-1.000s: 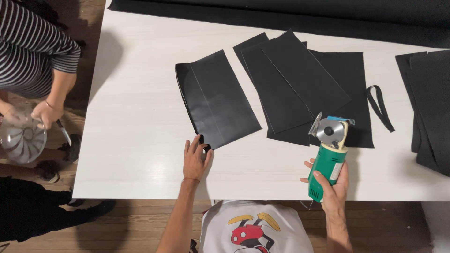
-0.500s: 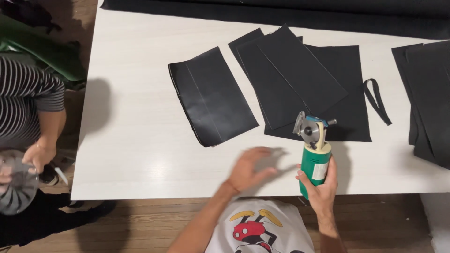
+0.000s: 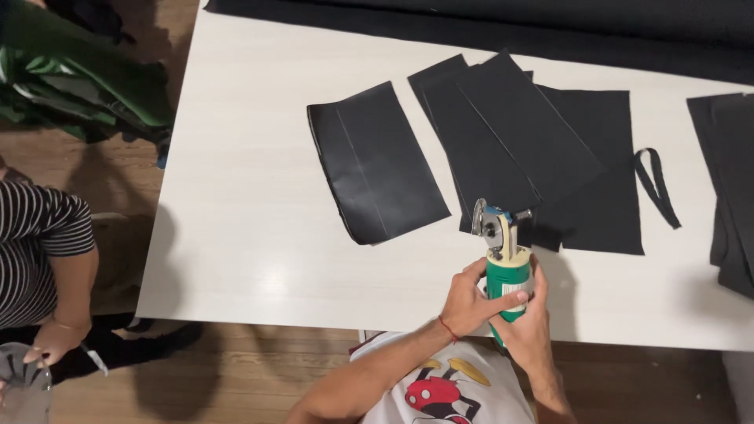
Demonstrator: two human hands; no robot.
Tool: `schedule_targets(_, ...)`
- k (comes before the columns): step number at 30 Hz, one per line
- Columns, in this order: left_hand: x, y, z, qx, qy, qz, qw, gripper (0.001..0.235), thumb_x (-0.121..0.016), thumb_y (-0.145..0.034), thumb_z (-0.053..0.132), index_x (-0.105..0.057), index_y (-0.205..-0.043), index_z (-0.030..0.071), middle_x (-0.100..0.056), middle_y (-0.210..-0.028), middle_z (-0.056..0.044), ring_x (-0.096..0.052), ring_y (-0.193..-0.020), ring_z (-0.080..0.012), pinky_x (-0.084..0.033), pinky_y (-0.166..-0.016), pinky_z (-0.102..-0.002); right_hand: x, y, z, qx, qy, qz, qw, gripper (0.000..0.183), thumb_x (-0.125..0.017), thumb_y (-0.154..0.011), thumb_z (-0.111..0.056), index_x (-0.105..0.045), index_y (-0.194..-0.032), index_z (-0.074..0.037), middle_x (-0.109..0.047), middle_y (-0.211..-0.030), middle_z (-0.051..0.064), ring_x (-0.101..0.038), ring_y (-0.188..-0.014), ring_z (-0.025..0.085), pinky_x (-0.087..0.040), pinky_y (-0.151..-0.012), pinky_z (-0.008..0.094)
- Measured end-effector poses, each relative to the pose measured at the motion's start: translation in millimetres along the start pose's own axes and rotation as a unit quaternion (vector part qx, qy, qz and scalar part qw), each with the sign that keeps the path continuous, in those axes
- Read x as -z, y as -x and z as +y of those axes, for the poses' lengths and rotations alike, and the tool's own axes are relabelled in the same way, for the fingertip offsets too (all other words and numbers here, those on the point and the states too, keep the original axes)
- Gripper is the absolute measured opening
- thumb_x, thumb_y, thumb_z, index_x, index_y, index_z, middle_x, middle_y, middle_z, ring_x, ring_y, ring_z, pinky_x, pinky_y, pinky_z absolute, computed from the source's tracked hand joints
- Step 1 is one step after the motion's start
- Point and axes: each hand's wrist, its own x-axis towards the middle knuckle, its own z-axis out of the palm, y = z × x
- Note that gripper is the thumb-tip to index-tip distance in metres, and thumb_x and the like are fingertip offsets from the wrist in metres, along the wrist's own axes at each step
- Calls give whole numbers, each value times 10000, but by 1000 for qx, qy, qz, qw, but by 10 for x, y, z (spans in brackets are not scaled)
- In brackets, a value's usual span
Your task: Cutting rectangular pieces from a large sheet of black material using an electric rotary cutter
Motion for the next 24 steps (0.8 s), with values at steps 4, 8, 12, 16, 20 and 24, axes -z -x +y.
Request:
schedule_targets(4,16,9,-31,-5,-19,18,1000,623,-902,-887,558,-786,-1307,113,-818,-1194,-33,-721,-1072,-125,-595,-942,-311,-36,3,-44,-3,9,3,1000,1133,-893,-840,-141,-322,-1818,-122,-707,-1595,208,-795,-1269,358,-667,-995,487)
schedule_targets(8,20,15,-33,-18,-18,15,1000,606,-892,-898,554,-791,-1306,118,-815,-1221,-37,-725,-1112,-149,-601,-983,-333,-51,-6,9,-19,42,14,999,1063,-903,-833,-161,-408,-1773,-121,-807,-1421,187,-826,-1163,359,-676,-931,495)
schedule_targets(12,5,21,-57,-23,-35,12,999,670,-865,-895,605,-782,-1334,105,-817,-1239,-56,-738,-1126,-174,-596,-975,-349,-26,32,-89,-37,40,10,998,1010,-906,-854,-167,-442,-1750,-129,-839,-1343,177,-844,-1099,346,-682,-897,488)
schedule_targets(16,-7,34,-49,-10,-41,10,999,675,-866,-881,617,-783,-1325,115,-810,-1225,-40,-727,-1120,-161,-586,-978,-340,-15,43,-53,-37,53,15,998,1000,-903,-843,-201,-459,-1737,-134,-833,-1356,144,-830,-1119,343,-652,-923,491)
schedule_targets(20,13,96,71,14,-24,0,1000,668,-871,-878,604,-783,-1332,121,-816,-1189,-13,-720,-1068,-126,-588,-940,-311,7,91,-124,-47,53,10,997,977,-890,-846,-156,-467,-1726,-121,-839,-1337,155,-832,-1113,341,-656,-935,484)
schedule_targets(24,13,218,71,62,8,7,998,712,-875,-864,614,-765,-1366,120,-835,-1174,-13,-724,-1030,-98,-600,-896,-280,38,126,-216,-87,71,-19,994,992,-887,-830,-154,-478,-1734,-157,-842,-1355,140,-833,-1147,353,-644,-956,494)
